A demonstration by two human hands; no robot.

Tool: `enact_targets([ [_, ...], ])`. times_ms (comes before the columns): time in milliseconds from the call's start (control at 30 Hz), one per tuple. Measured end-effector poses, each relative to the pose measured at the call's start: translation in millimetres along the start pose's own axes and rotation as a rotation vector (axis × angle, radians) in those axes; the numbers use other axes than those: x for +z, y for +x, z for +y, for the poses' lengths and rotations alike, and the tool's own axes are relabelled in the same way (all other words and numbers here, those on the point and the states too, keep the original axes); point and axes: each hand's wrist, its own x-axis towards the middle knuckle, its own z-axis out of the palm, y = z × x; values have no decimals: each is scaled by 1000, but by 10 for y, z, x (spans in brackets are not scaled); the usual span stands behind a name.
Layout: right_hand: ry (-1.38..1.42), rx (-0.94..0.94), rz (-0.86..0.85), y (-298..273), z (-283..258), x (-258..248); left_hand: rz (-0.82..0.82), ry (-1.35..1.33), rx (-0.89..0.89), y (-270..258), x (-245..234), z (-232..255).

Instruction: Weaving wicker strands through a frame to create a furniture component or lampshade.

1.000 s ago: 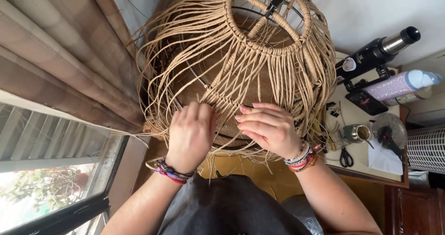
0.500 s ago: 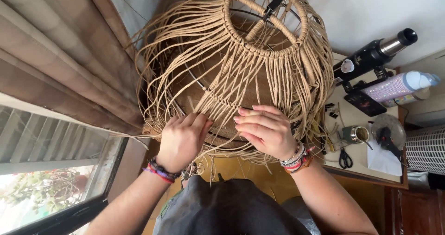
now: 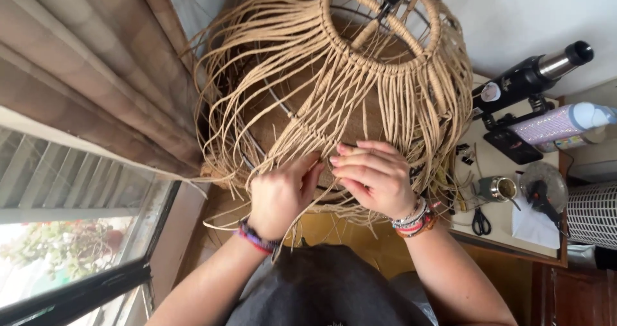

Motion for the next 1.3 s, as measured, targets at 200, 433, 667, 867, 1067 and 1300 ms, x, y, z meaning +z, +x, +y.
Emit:
enact_targets([
  [200,7,-7,29,71,-9,-17,-205,-201,-140,145,7,-2],
  [433,-21,-25,23,-35,37,52,-59,96,243,89,225,-157],
  [667,-22,3,35,114,-44,-46,-18,17,225,70,220,-165],
  [867,24,-2,66,84,-17,-6,-69,-235,-26,89,-23,129],
  [1067,11,5,64,62,-10,10,-393,-253,-179,-227,430,-104],
  [1300,15,-17,75,97,-27,-36,-694,-318,-76,-235,-77,-313],
])
